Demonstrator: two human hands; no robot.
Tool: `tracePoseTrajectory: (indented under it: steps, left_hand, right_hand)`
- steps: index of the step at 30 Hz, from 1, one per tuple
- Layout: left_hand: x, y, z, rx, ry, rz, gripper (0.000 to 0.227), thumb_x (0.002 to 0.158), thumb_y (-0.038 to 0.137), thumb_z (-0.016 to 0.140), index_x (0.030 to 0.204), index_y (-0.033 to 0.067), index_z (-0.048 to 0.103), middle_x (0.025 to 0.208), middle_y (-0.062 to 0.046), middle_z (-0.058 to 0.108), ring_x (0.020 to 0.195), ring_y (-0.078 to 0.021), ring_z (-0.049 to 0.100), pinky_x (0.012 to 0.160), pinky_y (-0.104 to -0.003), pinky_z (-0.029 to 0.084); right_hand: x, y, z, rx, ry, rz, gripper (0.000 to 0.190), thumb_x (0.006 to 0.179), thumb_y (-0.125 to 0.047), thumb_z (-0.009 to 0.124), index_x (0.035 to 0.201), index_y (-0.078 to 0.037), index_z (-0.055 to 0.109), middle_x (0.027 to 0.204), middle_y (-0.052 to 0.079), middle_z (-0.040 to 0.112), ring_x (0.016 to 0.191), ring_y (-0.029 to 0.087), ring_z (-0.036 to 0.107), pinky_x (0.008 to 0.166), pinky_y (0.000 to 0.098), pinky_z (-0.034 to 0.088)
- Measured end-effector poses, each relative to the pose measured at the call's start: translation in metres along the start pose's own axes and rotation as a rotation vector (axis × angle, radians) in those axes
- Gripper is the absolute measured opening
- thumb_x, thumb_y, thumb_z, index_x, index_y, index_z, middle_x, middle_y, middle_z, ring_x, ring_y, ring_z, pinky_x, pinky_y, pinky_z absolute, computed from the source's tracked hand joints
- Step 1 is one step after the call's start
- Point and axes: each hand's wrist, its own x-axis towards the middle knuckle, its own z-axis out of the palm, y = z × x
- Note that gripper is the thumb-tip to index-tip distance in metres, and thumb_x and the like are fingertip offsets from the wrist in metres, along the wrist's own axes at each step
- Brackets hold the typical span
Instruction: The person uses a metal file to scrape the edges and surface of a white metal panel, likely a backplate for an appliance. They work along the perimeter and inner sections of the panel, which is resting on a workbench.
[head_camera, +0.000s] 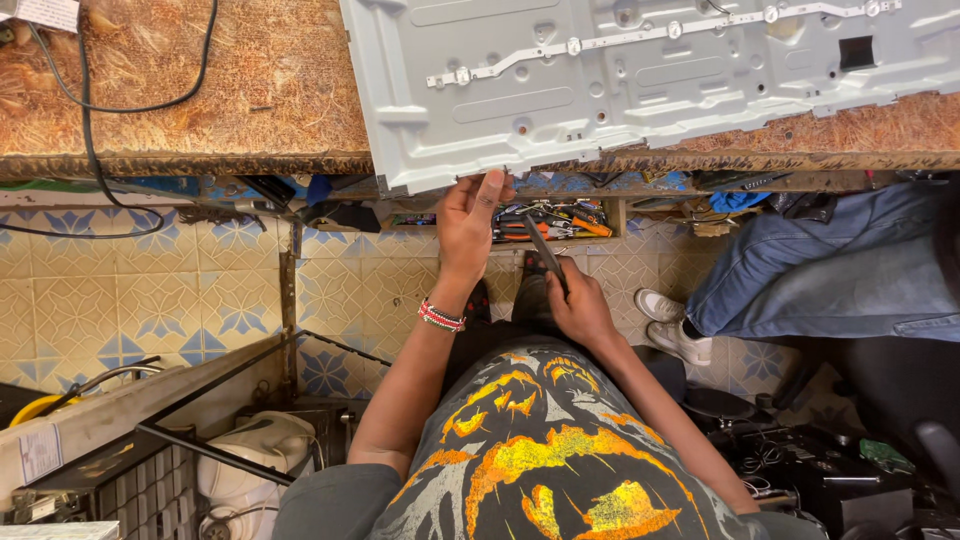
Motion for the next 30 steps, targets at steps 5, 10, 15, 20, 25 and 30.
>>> tracePoseTrajectory:
  steps: [5, 10, 15, 20, 25, 30]
  left_hand:
    - [-0.002, -0.01, 0.006, -0.091, -0.009, 0.018, 0.019, 0.105, 0.022, 0.065, 0.105, 0.0035, 0.071, 0.098, -0.016, 0.077, 0.089, -0.0175, 0.075, 0.089, -0.037, 0.061]
    - [-0.004, -0.009, 0.006, -0.164, -0.04, 0.005, 0.019, 0.107, 0.021, 0.062, 0.107, 0.0029, 0.069, 0.103, -0.019, 0.076, 0.096, -0.0217, 0.074, 0.094, -0.041, 0.06]
    - [-0.011, -0.003, 0.013, -0.328, -0.024, -0.177, 0.018, 0.096, 0.012, 0.075, 0.111, 0.0049, 0.067, 0.107, -0.013, 0.075, 0.096, -0.0188, 0.075, 0.096, -0.038, 0.061]
    - [-0.001, -0.03, 0.009, -0.381, -0.001, -0.194, 0.016, 0.096, 0.01, 0.075, 0.11, 0.0074, 0.066, 0.103, -0.008, 0.075, 0.092, -0.0179, 0.076, 0.095, -0.037, 0.062]
    - [-0.004, -0.039, 0.017, -0.412, 0.019, -0.138, 0.017, 0.096, 0.009, 0.073, 0.11, 0.0097, 0.064, 0.104, -0.006, 0.074, 0.094, -0.0186, 0.076, 0.098, -0.036, 0.061]
    - [-0.007, -0.037, 0.024, -0.377, 0.037, -0.049, 0.016, 0.098, 0.008, 0.071, 0.111, 0.009, 0.062, 0.104, -0.005, 0.072, 0.096, -0.0173, 0.075, 0.097, -0.035, 0.061]
  right_hand:
    - [-0.003, -0.012, -0.004, 0.051, 0.011, 0.002, 0.015, 0.101, -0.014, 0.056, 0.109, -0.011, 0.069, 0.068, 0.02, 0.067, 0.063, 0.04, 0.067, 0.055, 0.0471, 0.049]
    - [-0.004, -0.004, 0.0, 0.041, -0.019, 0.0, 0.015, 0.101, -0.015, 0.056, 0.111, -0.012, 0.068, 0.068, 0.016, 0.069, 0.064, 0.039, 0.068, 0.054, 0.0471, 0.049]
    - [-0.002, -0.002, 0.0, 0.037, -0.048, -0.019, 0.016, 0.102, -0.016, 0.056, 0.112, -0.011, 0.068, 0.069, 0.018, 0.069, 0.065, 0.042, 0.067, 0.056, 0.0495, 0.049]
    - [-0.003, -0.004, -0.002, 0.04, -0.062, -0.016, 0.017, 0.101, -0.015, 0.057, 0.113, -0.012, 0.068, 0.07, 0.018, 0.069, 0.068, 0.043, 0.068, 0.058, 0.05, 0.05]
    - [-0.005, -0.001, -0.003, 0.054, -0.069, 0.023, 0.017, 0.101, -0.014, 0.057, 0.114, -0.012, 0.069, 0.068, 0.016, 0.069, 0.064, 0.038, 0.067, 0.059, 0.0456, 0.051]
    - [-0.003, 0.005, -0.005, 0.052, -0.058, 0.05, 0.017, 0.102, -0.013, 0.056, 0.113, -0.011, 0.069, 0.068, 0.017, 0.068, 0.062, 0.038, 0.065, 0.057, 0.0463, 0.049]
